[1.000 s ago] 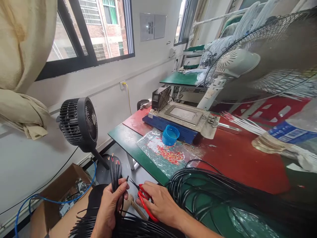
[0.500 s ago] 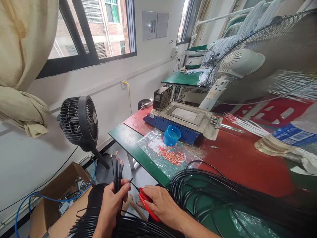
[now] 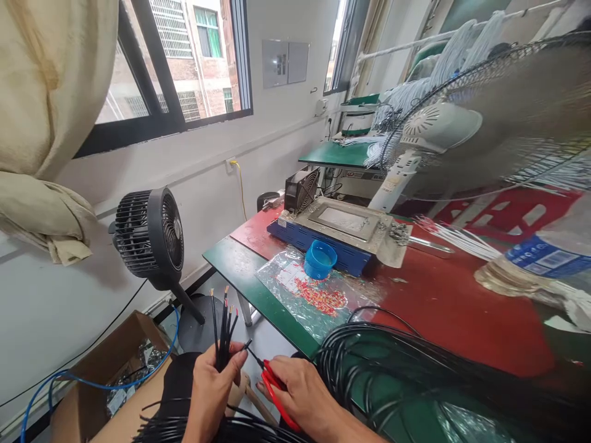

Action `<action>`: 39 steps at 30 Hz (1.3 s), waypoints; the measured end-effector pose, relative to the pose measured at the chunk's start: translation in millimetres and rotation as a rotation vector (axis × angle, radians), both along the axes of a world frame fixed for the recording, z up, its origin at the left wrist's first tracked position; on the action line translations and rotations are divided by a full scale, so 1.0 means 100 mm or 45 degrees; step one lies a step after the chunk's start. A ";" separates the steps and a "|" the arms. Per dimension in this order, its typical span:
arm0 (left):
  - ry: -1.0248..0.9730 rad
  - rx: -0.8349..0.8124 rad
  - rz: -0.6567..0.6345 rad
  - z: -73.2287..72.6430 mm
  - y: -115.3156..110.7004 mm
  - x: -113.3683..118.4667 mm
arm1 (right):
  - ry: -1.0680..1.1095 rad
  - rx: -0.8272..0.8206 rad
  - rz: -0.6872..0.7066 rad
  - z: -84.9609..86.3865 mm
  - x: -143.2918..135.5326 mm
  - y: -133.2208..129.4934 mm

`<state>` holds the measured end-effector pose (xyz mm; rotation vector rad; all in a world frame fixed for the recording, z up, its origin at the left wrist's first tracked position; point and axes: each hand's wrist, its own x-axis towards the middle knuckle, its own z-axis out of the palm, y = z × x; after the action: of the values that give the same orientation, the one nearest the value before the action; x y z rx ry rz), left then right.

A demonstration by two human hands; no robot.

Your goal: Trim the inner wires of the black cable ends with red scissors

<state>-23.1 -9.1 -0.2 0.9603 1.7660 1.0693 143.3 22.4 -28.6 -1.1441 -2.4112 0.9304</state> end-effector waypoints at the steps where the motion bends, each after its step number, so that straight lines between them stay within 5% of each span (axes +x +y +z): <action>1: -0.003 0.009 -0.018 0.01 0.00 0.00 | -0.006 0.030 -0.005 -0.01 0.00 0.00; 12: -0.029 0.008 -0.176 0.06 0.06 -0.02 | -0.055 0.135 0.003 0.07 0.02 0.02; 21: 0.099 0.069 -0.104 0.09 0.05 0.01 | -0.077 0.058 0.002 0.08 0.01 0.02; 31: -0.232 0.020 -0.258 0.15 0.07 0.02 | -0.039 0.181 -0.013 0.10 0.03 0.02; 39: -0.031 0.023 -0.116 0.15 0.06 0.05 | -0.028 0.167 -0.019 0.07 0.04 0.03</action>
<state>-17.8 -3.0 15.3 1.0248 1.6791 1.0365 147.7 25.1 -21.2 -1.1287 -2.4378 0.7469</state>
